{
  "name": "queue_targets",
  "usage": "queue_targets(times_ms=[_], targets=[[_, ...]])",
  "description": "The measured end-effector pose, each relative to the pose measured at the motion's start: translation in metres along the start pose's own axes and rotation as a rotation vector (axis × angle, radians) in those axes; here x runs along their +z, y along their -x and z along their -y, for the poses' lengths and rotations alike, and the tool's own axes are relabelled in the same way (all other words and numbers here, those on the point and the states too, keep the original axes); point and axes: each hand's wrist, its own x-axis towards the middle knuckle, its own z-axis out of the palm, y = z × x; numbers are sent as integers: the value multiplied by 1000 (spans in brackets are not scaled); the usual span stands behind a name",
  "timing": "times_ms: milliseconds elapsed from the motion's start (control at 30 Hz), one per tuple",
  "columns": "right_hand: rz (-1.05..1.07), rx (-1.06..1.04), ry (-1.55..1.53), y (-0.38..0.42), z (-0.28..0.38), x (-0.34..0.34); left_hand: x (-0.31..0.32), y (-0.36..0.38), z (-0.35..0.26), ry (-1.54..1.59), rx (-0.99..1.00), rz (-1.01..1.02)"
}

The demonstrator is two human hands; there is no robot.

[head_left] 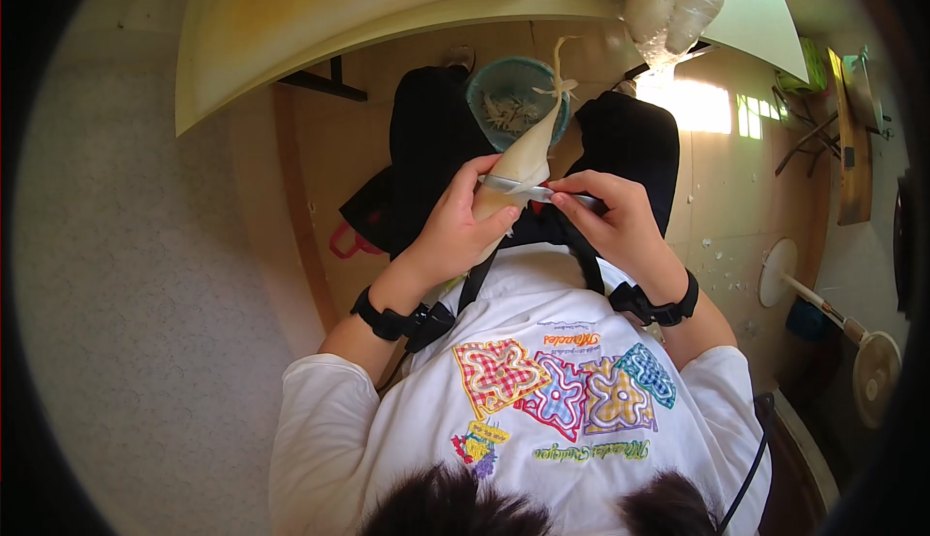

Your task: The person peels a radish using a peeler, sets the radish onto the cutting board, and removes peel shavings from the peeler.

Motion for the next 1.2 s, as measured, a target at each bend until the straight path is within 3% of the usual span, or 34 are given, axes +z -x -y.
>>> queue_targets(times_ms=[700,1200], targets=[[-78,-38,48,-5,3,-2,-4,-1,2,-109,-46,14],[-149,-44,69,-9,-4,-4,-3,-1,3,-298,31,-13]])
